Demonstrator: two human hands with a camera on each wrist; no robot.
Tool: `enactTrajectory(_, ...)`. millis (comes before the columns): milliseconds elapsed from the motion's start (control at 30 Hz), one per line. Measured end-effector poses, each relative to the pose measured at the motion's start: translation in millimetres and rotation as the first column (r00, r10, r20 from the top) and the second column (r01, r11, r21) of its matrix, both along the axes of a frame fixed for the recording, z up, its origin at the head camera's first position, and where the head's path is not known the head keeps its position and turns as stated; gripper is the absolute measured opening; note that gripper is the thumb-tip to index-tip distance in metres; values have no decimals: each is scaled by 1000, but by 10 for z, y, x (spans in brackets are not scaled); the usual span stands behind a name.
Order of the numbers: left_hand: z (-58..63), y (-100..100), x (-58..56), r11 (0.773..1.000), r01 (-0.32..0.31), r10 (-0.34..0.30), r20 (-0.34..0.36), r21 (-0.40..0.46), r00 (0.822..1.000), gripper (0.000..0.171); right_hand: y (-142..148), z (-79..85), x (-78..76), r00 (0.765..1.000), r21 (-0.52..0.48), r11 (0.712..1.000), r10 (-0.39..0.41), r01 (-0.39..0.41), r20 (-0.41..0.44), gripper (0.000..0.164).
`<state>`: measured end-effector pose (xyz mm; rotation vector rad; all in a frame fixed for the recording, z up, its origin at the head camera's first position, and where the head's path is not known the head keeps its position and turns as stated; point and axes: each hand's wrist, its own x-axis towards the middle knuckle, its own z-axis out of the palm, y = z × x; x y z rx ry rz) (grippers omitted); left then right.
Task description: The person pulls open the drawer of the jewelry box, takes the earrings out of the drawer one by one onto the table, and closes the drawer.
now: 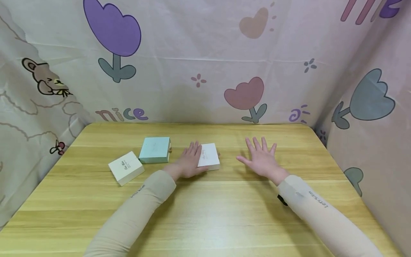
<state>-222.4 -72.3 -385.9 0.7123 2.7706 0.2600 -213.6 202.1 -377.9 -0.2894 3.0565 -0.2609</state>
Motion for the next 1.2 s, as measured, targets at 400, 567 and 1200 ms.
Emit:
enactTrajectory(400,-26,121,16,992,77,-82,-43,-100,996,85,-66,-9,16,1000,15,1000,18,-18,-3,86)
enactTrajectory(567,0,216,53,996,58,-60,-32,-68,998,86,-71,-17,16,1000,12,1000,18,-18,7,85)
enactTrajectory(1200,-46,202,-25,999,35,-34,26,-31,999,97,-139,4,-92,1000,-99,995,20,-20,-1,54)
